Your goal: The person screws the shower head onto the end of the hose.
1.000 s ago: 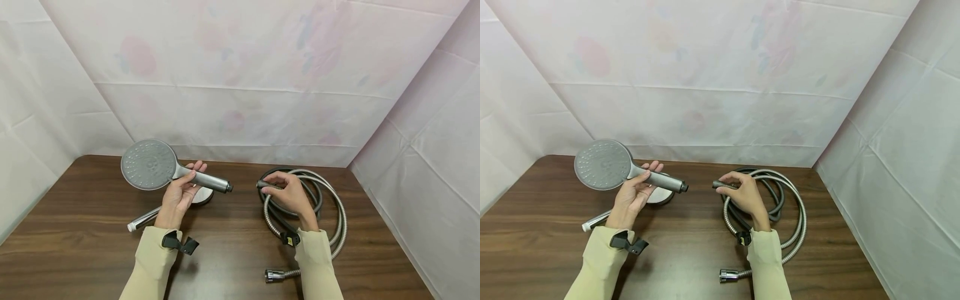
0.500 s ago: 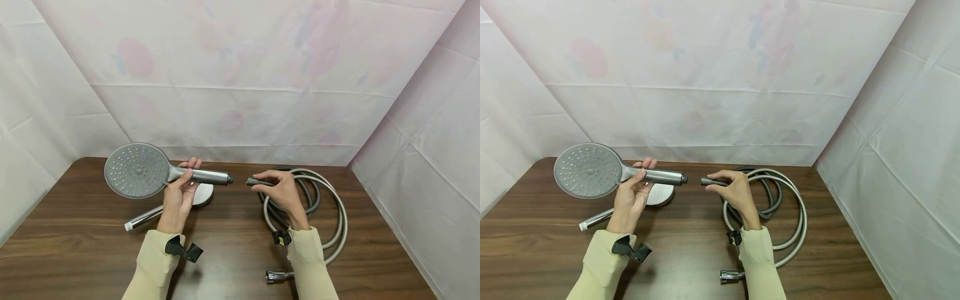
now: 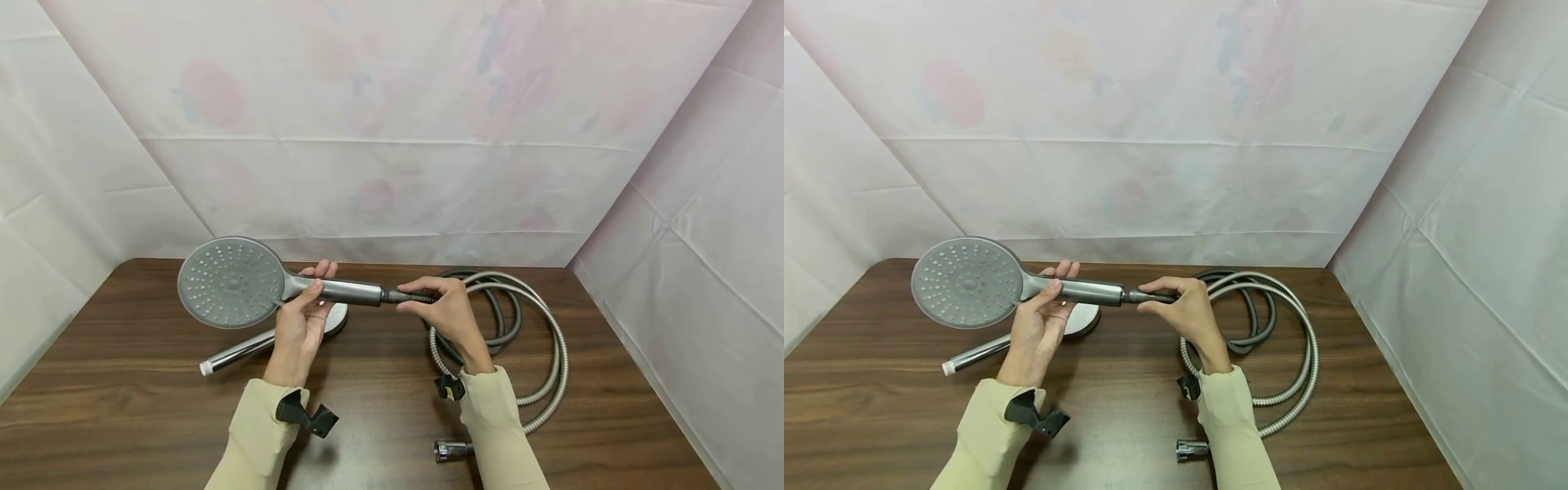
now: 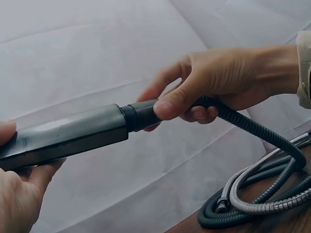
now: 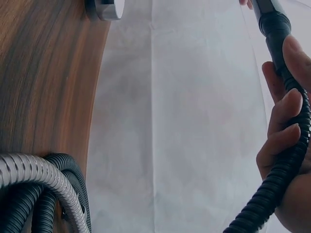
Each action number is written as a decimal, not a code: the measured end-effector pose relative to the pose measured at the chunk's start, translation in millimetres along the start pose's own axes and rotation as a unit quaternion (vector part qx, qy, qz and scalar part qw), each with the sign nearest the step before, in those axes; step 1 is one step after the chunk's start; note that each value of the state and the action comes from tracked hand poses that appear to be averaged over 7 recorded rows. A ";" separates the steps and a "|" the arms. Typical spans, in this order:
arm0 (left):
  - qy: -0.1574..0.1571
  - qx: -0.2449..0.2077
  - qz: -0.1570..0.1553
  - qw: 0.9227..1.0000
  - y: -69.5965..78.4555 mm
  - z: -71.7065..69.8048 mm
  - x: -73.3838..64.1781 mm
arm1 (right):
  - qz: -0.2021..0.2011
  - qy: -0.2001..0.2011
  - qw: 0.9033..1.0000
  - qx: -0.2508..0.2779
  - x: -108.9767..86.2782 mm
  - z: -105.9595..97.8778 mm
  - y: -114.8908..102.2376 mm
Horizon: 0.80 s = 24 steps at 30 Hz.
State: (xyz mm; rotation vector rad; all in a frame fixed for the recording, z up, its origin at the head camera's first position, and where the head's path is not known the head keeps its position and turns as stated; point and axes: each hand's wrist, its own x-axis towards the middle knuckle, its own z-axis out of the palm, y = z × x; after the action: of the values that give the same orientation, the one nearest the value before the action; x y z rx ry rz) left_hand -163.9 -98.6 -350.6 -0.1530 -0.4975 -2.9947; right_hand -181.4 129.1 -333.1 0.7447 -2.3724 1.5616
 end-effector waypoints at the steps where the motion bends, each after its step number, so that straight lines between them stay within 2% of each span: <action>1: 0.000 0.000 0.000 1.000 -0.3 0.4 -0.2 | -0.002 0.000 1.000 -0.001 0.3 0.2 -0.6; 12: 0.001 0.004 0.004 1.000 -1.4 3.9 -2.9 | 0.009 0.000 1.000 -0.008 -0.3 1.0 -4.2; 19: -0.037 0.010 0.011 0.999 -4.0 0.6 -3.6 | 0.007 -0.007 1.000 -0.008 -0.6 1.2 -5.1; 24: -0.070 0.022 0.026 0.997 -6.0 -3.3 -2.9 | -0.007 -0.015 1.000 -0.015 -0.5 1.4 -5.6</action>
State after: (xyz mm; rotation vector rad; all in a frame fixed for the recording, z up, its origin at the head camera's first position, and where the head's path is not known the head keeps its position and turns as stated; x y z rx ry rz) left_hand -162.0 -93.8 -355.9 -0.3672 -0.5618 -2.9325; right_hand -178.0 126.3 -329.4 0.7814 -2.4002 1.5165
